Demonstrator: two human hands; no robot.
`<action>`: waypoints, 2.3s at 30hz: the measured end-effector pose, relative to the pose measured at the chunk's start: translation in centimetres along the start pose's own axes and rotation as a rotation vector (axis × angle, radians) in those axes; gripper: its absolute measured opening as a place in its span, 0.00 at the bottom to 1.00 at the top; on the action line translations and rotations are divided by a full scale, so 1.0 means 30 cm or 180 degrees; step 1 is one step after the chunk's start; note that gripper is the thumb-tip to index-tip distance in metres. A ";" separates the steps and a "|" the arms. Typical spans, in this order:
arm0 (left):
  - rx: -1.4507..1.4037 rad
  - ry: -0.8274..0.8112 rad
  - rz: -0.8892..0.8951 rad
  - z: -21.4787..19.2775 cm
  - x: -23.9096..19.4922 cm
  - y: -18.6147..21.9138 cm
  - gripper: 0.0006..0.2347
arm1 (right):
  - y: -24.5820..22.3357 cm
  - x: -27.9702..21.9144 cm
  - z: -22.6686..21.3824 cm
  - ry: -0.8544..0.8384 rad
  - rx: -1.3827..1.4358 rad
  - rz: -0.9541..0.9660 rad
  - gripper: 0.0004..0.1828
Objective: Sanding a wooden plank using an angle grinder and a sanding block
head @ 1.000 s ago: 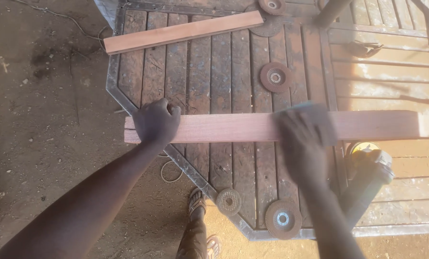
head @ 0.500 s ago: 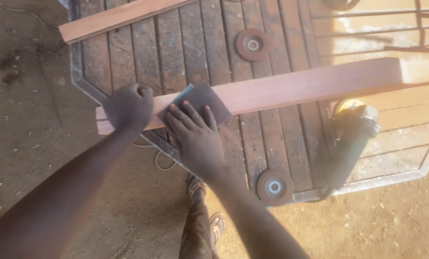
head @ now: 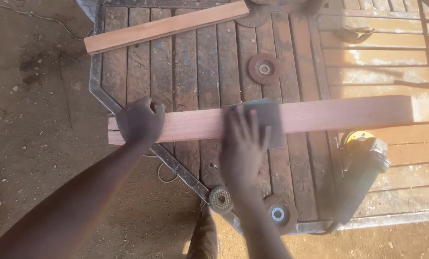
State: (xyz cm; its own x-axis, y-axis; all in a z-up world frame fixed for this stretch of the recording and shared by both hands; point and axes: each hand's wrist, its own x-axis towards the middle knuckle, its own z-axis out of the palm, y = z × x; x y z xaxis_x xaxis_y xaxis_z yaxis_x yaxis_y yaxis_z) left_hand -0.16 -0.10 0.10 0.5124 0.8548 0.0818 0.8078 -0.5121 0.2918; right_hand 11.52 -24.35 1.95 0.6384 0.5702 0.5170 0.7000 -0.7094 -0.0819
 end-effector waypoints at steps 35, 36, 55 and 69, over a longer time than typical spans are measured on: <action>-0.0348 0.0318 0.0236 0.037 -0.005 -0.002 0.10 | 0.562 0.102 -0.120 0.0075 0.0117 0.0974 0.28; -0.0325 0.0320 0.0205 0.033 -0.007 -0.001 0.10 | 0.424 0.082 -0.091 0.0054 0.0144 0.0956 0.28; 0.0005 0.0167 0.0123 0.040 0.013 -0.005 0.08 | 0.346 0.097 -0.117 0.0504 0.0216 0.0057 0.16; -0.0441 0.0106 0.0022 -0.022 0.005 0.038 0.10 | 0.458 0.125 -0.254 -0.0615 0.0569 -0.0779 0.09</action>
State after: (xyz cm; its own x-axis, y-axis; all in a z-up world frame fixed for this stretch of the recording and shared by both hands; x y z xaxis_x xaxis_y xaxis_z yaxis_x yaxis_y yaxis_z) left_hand 0.65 -0.51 1.06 0.5060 0.8548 0.1152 0.7551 -0.5036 0.4197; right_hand 21.09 -35.12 9.25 0.4816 0.7942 0.3705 0.8737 -0.4682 -0.1320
